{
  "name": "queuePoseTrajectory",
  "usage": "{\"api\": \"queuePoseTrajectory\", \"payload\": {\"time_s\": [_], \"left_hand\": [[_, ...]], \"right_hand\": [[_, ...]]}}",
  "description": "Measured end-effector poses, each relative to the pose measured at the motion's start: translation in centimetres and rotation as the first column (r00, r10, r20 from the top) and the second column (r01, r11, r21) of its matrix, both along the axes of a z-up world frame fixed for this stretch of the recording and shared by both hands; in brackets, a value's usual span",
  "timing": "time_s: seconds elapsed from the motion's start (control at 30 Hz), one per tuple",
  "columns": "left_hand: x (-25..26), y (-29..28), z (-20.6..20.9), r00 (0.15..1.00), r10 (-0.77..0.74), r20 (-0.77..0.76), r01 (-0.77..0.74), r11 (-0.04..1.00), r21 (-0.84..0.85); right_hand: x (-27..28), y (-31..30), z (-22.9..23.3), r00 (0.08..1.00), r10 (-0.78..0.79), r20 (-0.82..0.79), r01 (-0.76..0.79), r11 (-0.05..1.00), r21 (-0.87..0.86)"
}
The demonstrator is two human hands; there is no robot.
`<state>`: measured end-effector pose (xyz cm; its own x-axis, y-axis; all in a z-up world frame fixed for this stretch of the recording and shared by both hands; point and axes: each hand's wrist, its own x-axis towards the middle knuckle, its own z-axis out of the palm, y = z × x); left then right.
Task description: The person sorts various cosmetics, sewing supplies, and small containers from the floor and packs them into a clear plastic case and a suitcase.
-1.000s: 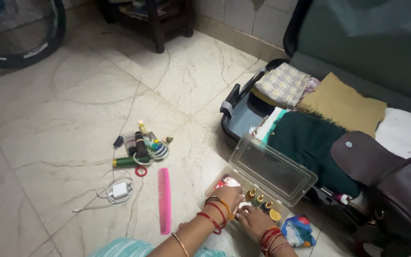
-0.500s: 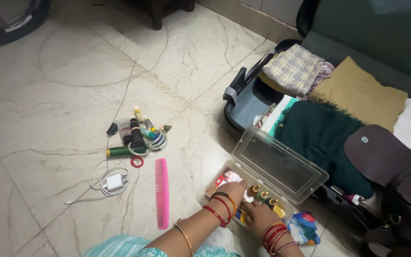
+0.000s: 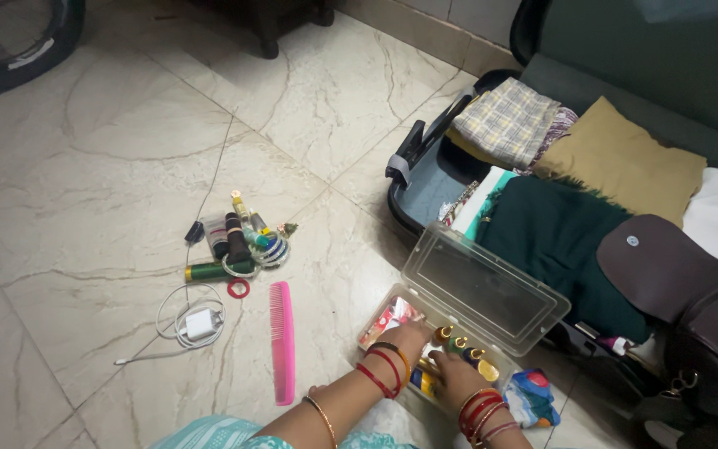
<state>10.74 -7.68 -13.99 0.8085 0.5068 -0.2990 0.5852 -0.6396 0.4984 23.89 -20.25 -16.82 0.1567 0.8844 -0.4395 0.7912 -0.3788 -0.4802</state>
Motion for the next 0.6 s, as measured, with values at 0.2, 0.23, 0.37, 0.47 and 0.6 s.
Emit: {"api": "queuePoseTrajectory", "payload": {"time_s": [0.2, 0.23, 0.37, 0.47, 0.6], "left_hand": [[0.1, -0.2, -0.8, 1.0, -0.027, 0.001, 0.027, 0.999, -0.029], [0.2, -0.2, -1.0, 1.0, -0.029, -0.004, 0.029, 0.999, -0.02], [0.8, 0.2, -2.4, 0.998, -0.063, -0.018, 0.062, 0.998, -0.025], [1.5, 0.3, -4.0, 0.998, -0.053, -0.035, 0.05, 0.997, -0.061], [2.5, 0.3, -6.4, 0.979, -0.122, -0.165, 0.127, 0.992, 0.02]], "right_hand": [[0.3, 0.1, -0.9, 0.997, 0.052, 0.051, -0.048, 0.996, -0.078], [0.2, 0.1, -0.8, 0.998, 0.044, 0.054, -0.039, 0.995, -0.089], [-0.4, 0.2, -0.1, 0.994, 0.048, 0.096, -0.039, 0.995, -0.096], [-0.5, 0.2, 0.4, 0.993, 0.076, 0.096, -0.064, 0.991, -0.117], [-0.9, 0.3, 0.4, 0.984, 0.09, 0.151, -0.063, 0.983, -0.172]]}}
